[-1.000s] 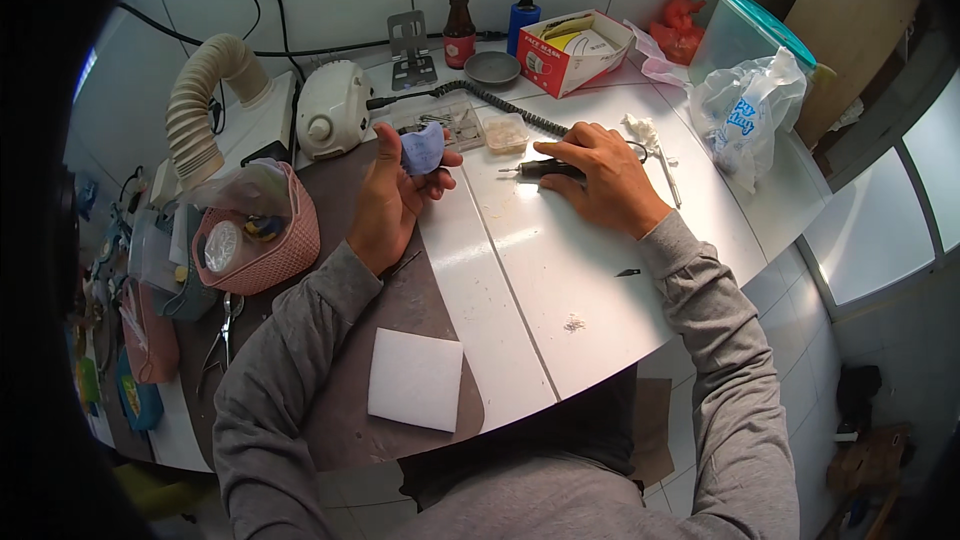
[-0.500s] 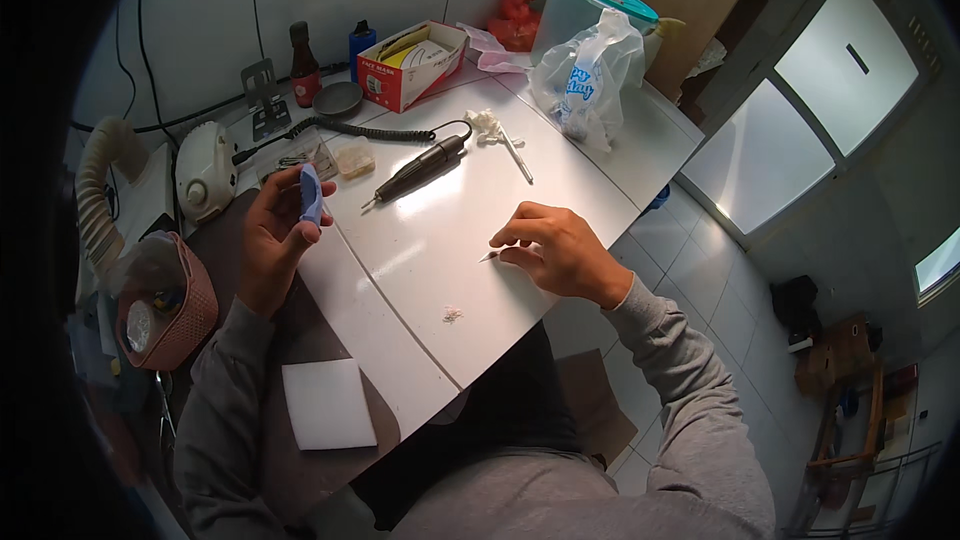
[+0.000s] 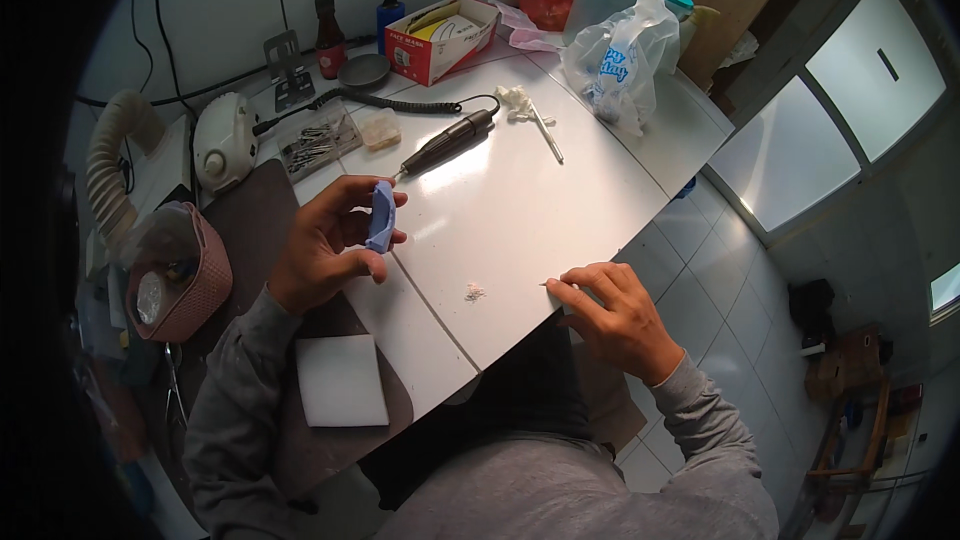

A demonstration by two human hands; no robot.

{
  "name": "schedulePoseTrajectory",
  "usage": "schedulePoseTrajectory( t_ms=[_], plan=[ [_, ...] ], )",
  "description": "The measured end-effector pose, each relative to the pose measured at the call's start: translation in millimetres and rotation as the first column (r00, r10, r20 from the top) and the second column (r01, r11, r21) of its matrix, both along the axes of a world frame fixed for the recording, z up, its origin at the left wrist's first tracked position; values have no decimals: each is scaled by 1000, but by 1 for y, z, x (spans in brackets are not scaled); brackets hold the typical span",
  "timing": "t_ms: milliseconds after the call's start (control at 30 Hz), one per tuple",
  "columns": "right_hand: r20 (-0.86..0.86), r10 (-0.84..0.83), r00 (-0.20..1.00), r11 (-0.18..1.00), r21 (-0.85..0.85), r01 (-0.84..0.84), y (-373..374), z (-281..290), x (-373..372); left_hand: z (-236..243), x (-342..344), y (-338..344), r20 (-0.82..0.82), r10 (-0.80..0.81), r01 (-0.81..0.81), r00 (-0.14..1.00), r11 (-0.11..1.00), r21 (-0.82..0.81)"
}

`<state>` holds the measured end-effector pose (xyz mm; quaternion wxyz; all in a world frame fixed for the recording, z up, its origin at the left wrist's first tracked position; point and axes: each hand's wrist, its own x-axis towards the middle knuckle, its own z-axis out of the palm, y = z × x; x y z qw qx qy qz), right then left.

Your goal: The dental technician trims a plaster dental mold using a handpiece and then cleans/refines it with a small brush and a probe.

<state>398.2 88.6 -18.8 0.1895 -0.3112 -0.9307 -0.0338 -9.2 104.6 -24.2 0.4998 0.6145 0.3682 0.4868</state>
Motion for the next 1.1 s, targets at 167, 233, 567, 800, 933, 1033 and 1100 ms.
schedulePoseTrajectory(
  t_ms=[167, 233, 567, 800, 933, 1033, 1100],
  plan=[
    [-82, 32, 996, 983, 182, -17, 1, -17, 7, -6, 6, 5, 0, -50, 50, 999, 998, 28],
    [-95, 53, 994, 986, 163, -37, 3, -16, 6, -6, 1, 3, -19, -34, 34, 999, 999, 19],
    [-372, 101, 923, 989, 140, -52, 45, 31, -38, -5, -3, 6, -180, 217, -165, 960, 949, 267],
    [-485, 493, 722, 869, 314, -382, 111, 66, -164, -13, -14, 10, -156, 355, -278, 922, 885, 374],
    [-563, 484, 669, 867, 211, -451, 160, 44, -209, -17, -14, 14, -78, 348, -316, 934, 909, 272],
    [-592, 457, 664, 876, 169, -452, 172, 23, -213, -26, -18, 20, -24, 352, -338, 936, 915, 221],
    [-598, 433, 674, 886, 147, -439, 173, 9, -210, -23, -21, 21, -3, 339, -334, 941, 928, 165]
  ],
)
